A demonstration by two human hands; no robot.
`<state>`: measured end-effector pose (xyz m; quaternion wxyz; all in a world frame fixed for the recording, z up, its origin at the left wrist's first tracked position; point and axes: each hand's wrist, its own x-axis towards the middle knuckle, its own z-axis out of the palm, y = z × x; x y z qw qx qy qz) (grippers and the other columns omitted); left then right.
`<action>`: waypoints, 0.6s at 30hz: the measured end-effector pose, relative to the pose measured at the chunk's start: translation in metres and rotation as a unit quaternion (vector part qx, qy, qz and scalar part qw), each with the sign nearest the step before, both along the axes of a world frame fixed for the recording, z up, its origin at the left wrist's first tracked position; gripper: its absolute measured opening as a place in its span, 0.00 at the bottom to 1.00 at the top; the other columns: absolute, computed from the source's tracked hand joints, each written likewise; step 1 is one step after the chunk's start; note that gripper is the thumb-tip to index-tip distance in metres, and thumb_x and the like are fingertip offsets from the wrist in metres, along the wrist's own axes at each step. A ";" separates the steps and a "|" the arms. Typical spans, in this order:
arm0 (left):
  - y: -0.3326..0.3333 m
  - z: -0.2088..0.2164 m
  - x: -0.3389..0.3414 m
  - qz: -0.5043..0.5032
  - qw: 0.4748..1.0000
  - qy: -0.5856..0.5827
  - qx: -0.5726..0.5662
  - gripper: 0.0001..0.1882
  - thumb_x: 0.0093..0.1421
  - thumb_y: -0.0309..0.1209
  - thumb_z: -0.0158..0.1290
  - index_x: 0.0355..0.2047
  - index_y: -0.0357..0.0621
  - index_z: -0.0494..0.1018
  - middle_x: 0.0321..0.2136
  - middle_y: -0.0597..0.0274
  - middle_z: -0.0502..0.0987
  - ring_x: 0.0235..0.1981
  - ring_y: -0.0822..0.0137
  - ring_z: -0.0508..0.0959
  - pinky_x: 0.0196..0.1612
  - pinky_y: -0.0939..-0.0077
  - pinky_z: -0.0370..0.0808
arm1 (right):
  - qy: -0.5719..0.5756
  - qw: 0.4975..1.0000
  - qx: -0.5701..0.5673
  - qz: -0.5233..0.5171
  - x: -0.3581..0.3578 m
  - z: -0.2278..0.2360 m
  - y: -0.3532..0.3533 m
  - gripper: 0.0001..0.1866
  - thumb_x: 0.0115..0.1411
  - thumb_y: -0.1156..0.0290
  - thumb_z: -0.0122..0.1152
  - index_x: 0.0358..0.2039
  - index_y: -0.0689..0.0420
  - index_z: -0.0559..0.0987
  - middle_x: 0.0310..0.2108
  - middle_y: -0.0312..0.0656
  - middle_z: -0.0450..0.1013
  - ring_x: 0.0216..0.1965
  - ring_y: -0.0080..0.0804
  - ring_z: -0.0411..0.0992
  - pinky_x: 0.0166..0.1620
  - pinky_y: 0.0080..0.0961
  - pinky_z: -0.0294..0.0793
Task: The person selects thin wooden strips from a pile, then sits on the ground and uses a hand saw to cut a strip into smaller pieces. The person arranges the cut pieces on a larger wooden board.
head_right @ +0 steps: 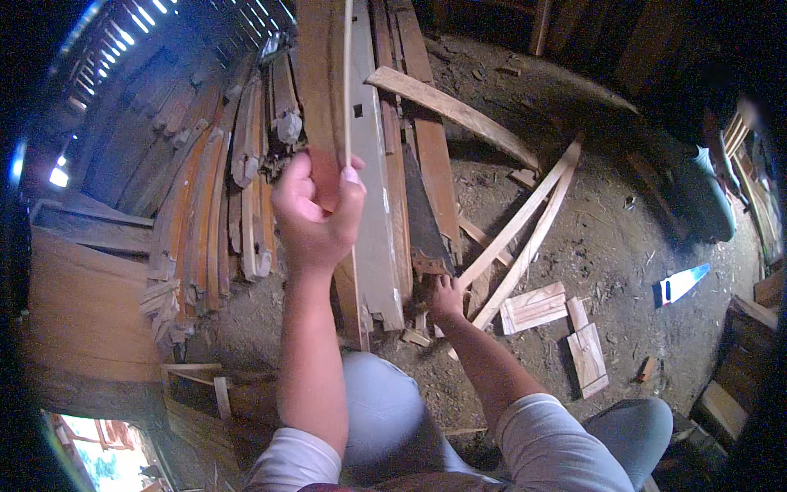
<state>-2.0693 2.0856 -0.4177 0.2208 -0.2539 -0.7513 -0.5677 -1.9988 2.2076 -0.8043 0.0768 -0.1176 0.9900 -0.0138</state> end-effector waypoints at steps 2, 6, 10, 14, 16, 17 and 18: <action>0.006 0.001 -0.001 0.011 1.000 0.006 -0.015 0.06 0.63 0.26 0.54 0.36 0.36 0.72 0.29 0.67 0.78 0.27 0.81 0.75 0.31 0.83 0.72 | 0.035 0.999 0.004 0.012 -0.003 -0.015 -0.002 0.24 0.56 0.64 0.60 0.53 0.58 0.77 0.51 0.49 0.71 0.55 0.44 0.67 0.59 0.42 0.62; 0.027 -0.002 -0.006 0.063 0.994 0.037 -0.085 0.08 0.66 0.26 0.48 0.29 0.37 0.69 0.20 0.60 0.79 0.20 0.72 0.79 0.25 0.76 0.74 | 0.030 0.999 -0.042 0.001 -0.010 -0.035 0.009 0.21 0.59 0.64 0.55 0.52 0.57 0.76 0.49 0.51 0.71 0.54 0.45 0.69 0.56 0.40 0.66; 0.027 -0.010 -0.006 0.080 0.991 0.058 -0.092 0.11 0.68 0.26 0.39 0.31 0.34 0.69 0.14 0.61 0.74 0.15 0.67 0.78 0.20 0.73 0.74 | 0.003 0.999 -0.034 -0.020 -0.014 -0.026 0.007 0.21 0.61 0.61 0.56 0.52 0.57 0.76 0.52 0.48 0.70 0.56 0.44 0.67 0.55 0.38 0.67; 0.047 -0.017 -0.005 0.040 0.998 0.002 -0.054 0.09 0.65 0.24 0.41 0.35 0.32 0.70 0.18 0.48 0.74 0.20 0.51 0.78 0.23 0.62 0.73 | -0.011 0.995 -0.086 -0.058 -0.007 -0.011 0.039 0.18 0.59 0.63 0.56 0.44 0.60 0.80 0.51 0.51 0.72 0.55 0.45 0.70 0.59 0.40 0.65; 0.032 -0.018 -0.003 0.043 0.998 -0.013 -0.049 0.09 0.64 0.24 0.42 0.36 0.32 0.70 0.20 0.41 0.74 0.23 0.41 0.78 0.26 0.56 0.73 | -0.089 0.989 -0.114 0.003 -0.008 0.063 0.024 0.15 0.60 0.68 0.50 0.41 0.62 0.80 0.46 0.54 0.74 0.52 0.50 0.72 0.60 0.44 0.65; 0.036 -0.017 -0.003 0.026 0.999 -0.016 -0.038 0.09 0.64 0.24 0.41 0.37 0.32 0.70 0.21 0.40 0.74 0.24 0.40 0.78 0.26 0.55 0.73 | -0.073 0.992 -0.094 0.028 -0.007 0.071 0.035 0.18 0.55 0.70 0.52 0.45 0.63 0.77 0.45 0.55 0.75 0.52 0.49 0.72 0.61 0.43 0.64; 0.039 -0.016 -0.004 0.009 0.999 -0.020 -0.028 0.09 0.64 0.25 0.41 0.38 0.32 0.70 0.21 0.39 0.74 0.24 0.40 0.78 0.27 0.55 0.73 | -0.021 0.993 -0.115 0.032 -0.006 0.080 0.043 0.19 0.53 0.71 0.53 0.46 0.63 0.75 0.44 0.55 0.75 0.52 0.50 0.72 0.61 0.43 0.64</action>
